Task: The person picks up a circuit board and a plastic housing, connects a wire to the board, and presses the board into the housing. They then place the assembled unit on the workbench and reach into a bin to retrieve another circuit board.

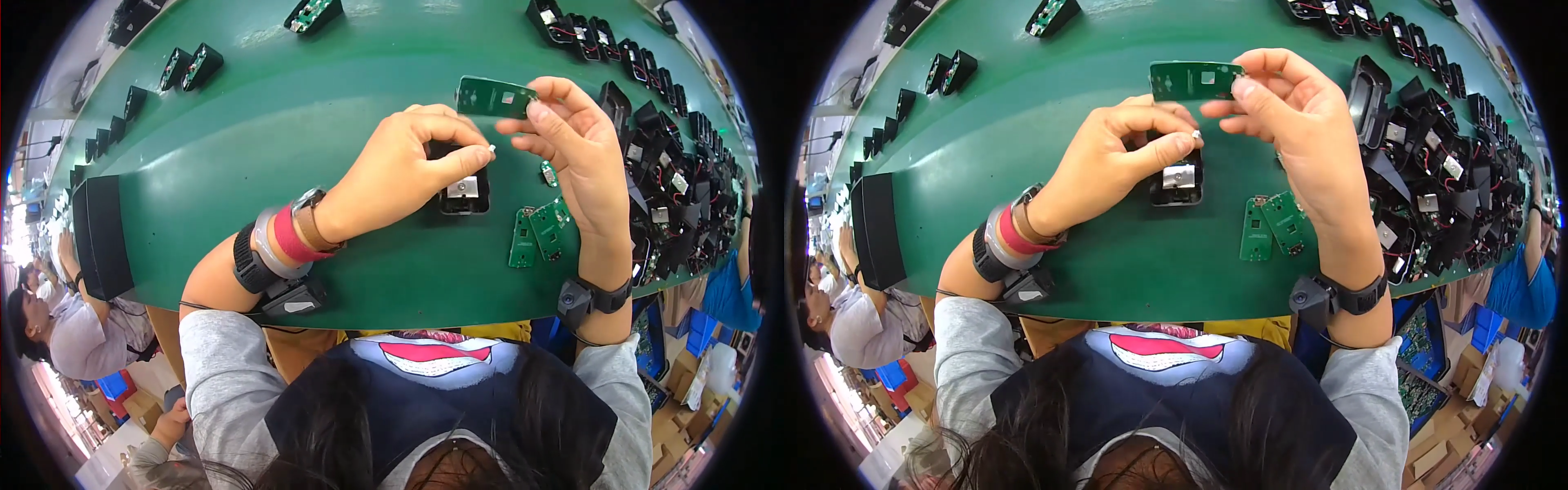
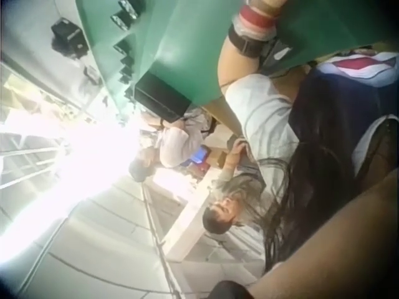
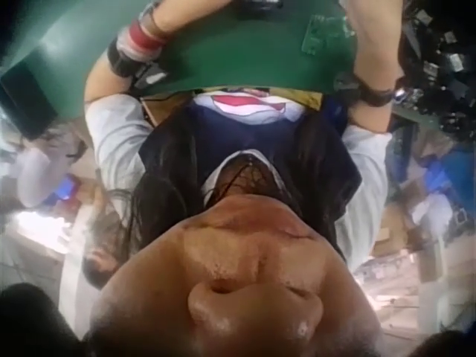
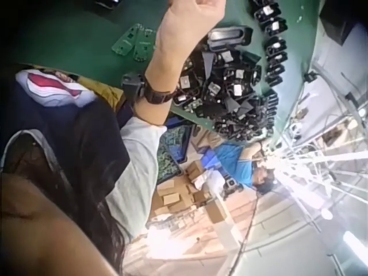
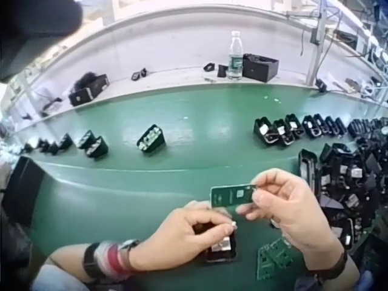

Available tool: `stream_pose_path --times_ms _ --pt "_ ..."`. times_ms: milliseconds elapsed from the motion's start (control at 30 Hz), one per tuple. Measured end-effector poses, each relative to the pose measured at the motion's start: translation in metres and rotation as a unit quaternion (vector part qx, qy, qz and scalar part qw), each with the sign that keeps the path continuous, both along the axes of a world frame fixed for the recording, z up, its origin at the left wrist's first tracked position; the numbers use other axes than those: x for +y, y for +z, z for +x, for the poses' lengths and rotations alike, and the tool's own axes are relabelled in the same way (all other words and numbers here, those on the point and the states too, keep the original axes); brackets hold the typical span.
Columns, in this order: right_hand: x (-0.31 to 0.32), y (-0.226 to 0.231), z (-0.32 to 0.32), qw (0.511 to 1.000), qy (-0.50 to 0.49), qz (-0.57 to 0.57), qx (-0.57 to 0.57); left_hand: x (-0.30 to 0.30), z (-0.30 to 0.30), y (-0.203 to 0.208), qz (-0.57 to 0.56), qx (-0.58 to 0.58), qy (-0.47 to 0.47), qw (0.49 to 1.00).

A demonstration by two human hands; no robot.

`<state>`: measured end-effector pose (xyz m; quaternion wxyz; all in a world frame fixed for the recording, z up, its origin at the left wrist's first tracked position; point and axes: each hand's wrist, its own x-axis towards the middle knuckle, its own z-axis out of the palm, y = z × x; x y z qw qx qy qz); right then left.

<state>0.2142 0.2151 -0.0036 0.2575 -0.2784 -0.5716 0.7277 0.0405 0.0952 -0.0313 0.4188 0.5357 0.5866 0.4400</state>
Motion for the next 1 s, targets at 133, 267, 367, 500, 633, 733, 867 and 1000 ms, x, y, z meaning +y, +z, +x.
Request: stream_pose_path --times_ms 133,267,367,500,633,733,867,1000 --pt "-0.004 -0.007 -0.008 0.995 0.043 0.018 0.088 0.003 -0.001 -0.009 0.059 -0.192 0.026 0.979" --pt "-0.009 -0.015 -0.013 0.986 0.052 0.137 0.081 0.005 -0.003 -0.009 0.06 -0.202 0.018 0.977" --pt "-0.011 -0.015 -0.014 0.978 0.034 0.205 0.023 0.003 -0.001 -0.007 0.066 -0.247 0.021 0.967" --pt "-0.013 -0.023 -0.01 0.968 0.036 0.244 -0.046 0.001 -0.002 -0.009 0.041 -0.276 0.016 0.96" --pt "-0.015 -0.015 -0.012 0.903 0.008 0.425 -0.07 0.001 -0.003 -0.006 0.025 -0.235 0.019 0.971" --pt "-0.023 -0.01 -0.012 0.892 0.01 0.441 -0.095 0.0 -0.003 -0.001 -0.01 -0.203 -0.001 0.979" --pt "-0.035 -0.003 -0.013 0.962 -0.018 0.262 -0.07 -0.002 -0.001 -0.001 0.011 -0.145 0.027 0.989" --pt "-0.04 0.004 -0.008 0.983 0.041 0.178 -0.029 -0.003 0.004 -0.004 0.029 -0.193 0.069 0.978"
